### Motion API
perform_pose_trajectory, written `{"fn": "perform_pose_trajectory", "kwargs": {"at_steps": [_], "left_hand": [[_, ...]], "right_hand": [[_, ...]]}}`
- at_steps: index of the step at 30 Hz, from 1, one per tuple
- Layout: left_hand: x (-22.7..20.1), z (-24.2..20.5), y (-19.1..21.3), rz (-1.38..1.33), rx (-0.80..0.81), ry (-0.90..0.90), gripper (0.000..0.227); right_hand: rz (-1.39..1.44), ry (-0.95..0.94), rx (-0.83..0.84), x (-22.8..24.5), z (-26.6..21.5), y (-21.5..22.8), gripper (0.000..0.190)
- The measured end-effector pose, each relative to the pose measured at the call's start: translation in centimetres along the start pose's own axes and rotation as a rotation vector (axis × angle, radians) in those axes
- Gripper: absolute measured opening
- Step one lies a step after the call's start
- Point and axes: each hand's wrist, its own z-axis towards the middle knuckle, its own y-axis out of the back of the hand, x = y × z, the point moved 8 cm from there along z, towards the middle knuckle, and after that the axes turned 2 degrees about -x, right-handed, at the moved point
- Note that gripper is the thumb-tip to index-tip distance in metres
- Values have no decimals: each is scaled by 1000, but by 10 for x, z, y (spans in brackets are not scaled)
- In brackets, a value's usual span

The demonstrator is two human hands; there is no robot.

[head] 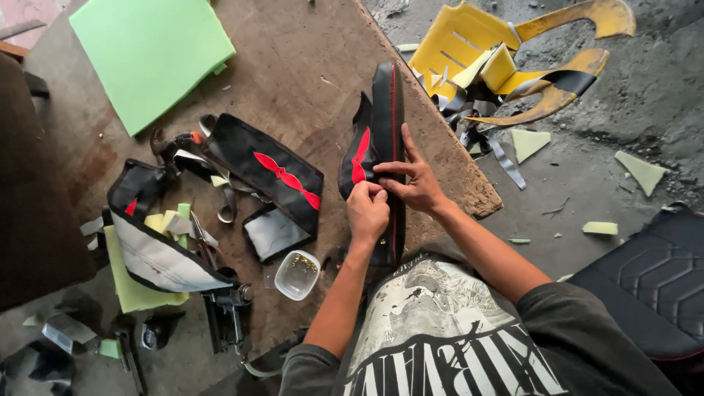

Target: Fitting a motorcycle seat cover onto a frame and then organizing finished upholstered seats in a storage area.

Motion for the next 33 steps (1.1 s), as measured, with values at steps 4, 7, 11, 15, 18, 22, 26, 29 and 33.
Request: {"fn": "perform_pose_trajectory", "kwargs": {"at_steps": [4,7,11,15,18,22,26,29,33], "left_hand": [[26,9,-5,-14,6,87,7],[20,11,-3,-36,43,58,9],[10,0,-4,-12,39,62,8],[-3,-3,4,32,-25,-28,5],[-6,-6,6,14,2,-89,5],[-10,-14,6,-19,27,-108,4],[-14,-15,8,16,-47,-156,8],[-11,-14,12,38,-80,-126,9],[-7,-14,12,57,-133,-88,10]], "right_hand": [[6,10,2,4,-2,-4,35],[14,9,-12,4,2,-3,35],[18,3,-17,-5,-2,1,36],[8,-8,-6,5,-1,-2,36],[17,15,-6,6,-1,-2,36],[3,17,-5,5,0,1,35],[-11,-1,1,9,3,-2,34],[-19,-17,18,17,6,-5,34],[-14,-30,32,22,9,-7,34]]}}
